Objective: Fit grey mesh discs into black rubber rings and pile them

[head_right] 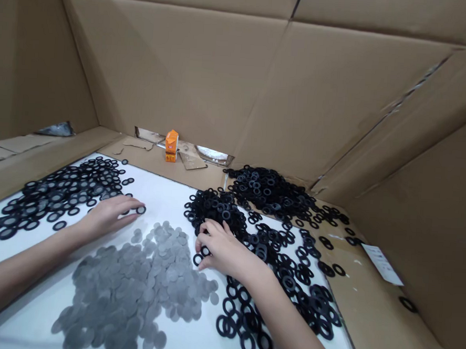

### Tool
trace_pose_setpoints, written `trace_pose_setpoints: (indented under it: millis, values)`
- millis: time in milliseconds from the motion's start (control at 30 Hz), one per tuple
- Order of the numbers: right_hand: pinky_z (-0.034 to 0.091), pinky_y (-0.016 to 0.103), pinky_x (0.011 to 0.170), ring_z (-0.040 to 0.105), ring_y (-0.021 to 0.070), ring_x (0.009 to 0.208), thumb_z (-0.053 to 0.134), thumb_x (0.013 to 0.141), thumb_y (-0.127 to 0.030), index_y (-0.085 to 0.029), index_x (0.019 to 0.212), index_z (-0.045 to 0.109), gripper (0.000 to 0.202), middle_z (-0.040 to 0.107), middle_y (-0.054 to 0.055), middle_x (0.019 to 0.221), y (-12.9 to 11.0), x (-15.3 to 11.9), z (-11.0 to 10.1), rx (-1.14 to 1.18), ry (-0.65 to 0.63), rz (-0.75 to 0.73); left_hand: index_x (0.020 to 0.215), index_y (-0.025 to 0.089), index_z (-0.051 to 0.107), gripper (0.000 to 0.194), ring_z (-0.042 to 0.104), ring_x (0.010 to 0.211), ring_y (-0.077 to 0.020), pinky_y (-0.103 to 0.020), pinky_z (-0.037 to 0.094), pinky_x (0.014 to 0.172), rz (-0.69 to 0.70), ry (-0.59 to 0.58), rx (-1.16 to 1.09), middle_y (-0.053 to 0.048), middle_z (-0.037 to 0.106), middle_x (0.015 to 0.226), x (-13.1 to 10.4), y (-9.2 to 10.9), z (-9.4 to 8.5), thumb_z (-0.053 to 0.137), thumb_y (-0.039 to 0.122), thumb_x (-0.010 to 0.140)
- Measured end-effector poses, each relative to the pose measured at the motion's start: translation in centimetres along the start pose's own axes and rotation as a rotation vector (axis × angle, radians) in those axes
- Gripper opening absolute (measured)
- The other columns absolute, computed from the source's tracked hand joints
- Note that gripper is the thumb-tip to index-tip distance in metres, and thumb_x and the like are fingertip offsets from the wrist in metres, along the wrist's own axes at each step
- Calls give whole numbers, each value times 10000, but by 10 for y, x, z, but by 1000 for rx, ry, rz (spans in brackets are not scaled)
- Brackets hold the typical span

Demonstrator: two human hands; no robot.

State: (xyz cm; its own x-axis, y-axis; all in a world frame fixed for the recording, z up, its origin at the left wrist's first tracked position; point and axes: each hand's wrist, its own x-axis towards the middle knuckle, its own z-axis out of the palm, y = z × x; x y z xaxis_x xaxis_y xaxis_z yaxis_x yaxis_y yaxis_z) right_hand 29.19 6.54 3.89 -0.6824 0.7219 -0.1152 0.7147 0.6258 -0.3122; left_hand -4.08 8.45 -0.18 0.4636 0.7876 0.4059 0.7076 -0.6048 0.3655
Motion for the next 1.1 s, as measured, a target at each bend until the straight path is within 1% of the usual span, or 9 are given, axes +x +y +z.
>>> trace_pose_setpoints:
  millis: [100,233,333,533,667,767,867,967,1100]
  values:
    - [199,547,1064,407,255,1198,763,693,-244,-214,806,590,209,508,50,1070,-5,-1,-1,-18,-22,40,1017,203,670,242,454,1186,-327,-480,388,985,-39,-51,83,-109,692,949,3,-25,-9,534,294,838]
    - [194,565,1068,355,275,1256,730,718,-211,-198,810,554,199,509,69,1100,-8,-3,-2,-18,-58,55,1212,165,572,408,344,1259,-368,-546,297,1036,-53,-76,157,-157,563,1236,3,-34,-15,534,285,823]
    - [222,555,1063,342,280,1272,682,745,-161,-188,779,527,161,500,83,1157,-9,-4,-2,-46,-30,37,1242,197,538,416,257,1295,-365,-549,258,1049,-9,-130,112,-146,468,1328,9,-11,-13,525,342,852]
    - [325,472,1021,438,261,1159,605,775,-94,-193,820,546,124,540,81,1112,-11,-6,-10,-106,105,-31,1020,227,621,283,401,1120,-265,-393,355,970,247,-405,-259,-88,579,1117,41,53,14,652,395,793]
    - [324,474,1013,529,231,996,625,819,-195,-198,830,575,51,599,50,969,-10,-8,-17,-99,134,-25,872,187,629,160,438,975,-235,-339,385,858,285,-469,-283,-82,602,968,58,67,28,647,334,809]
    - [240,517,1054,568,214,932,645,822,-230,-200,805,603,55,635,29,908,-8,-7,-16,-85,170,-27,810,187,623,143,447,956,-223,-318,381,846,226,-491,-337,-54,599,904,64,66,29,656,326,803]
    - [389,402,939,598,202,874,645,824,-247,-204,818,643,43,666,29,859,-9,-3,-11,46,265,3,759,187,628,141,491,905,-203,-299,384,827,105,-436,-467,-29,616,805,64,66,31,647,317,809]
    - [469,292,741,632,181,779,628,826,-249,-208,824,686,71,701,29,837,-13,2,-1,365,383,119,743,177,634,154,543,798,-176,-273,410,745,-131,-331,-672,-20,628,757,59,76,35,622,312,815]
    - [504,309,722,665,199,758,681,762,-293,-188,855,730,149,736,37,832,-22,9,13,879,506,343,791,159,616,171,576,685,-149,-252,434,664,-366,-226,-907,-7,626,694,53,98,41,571,317,837]
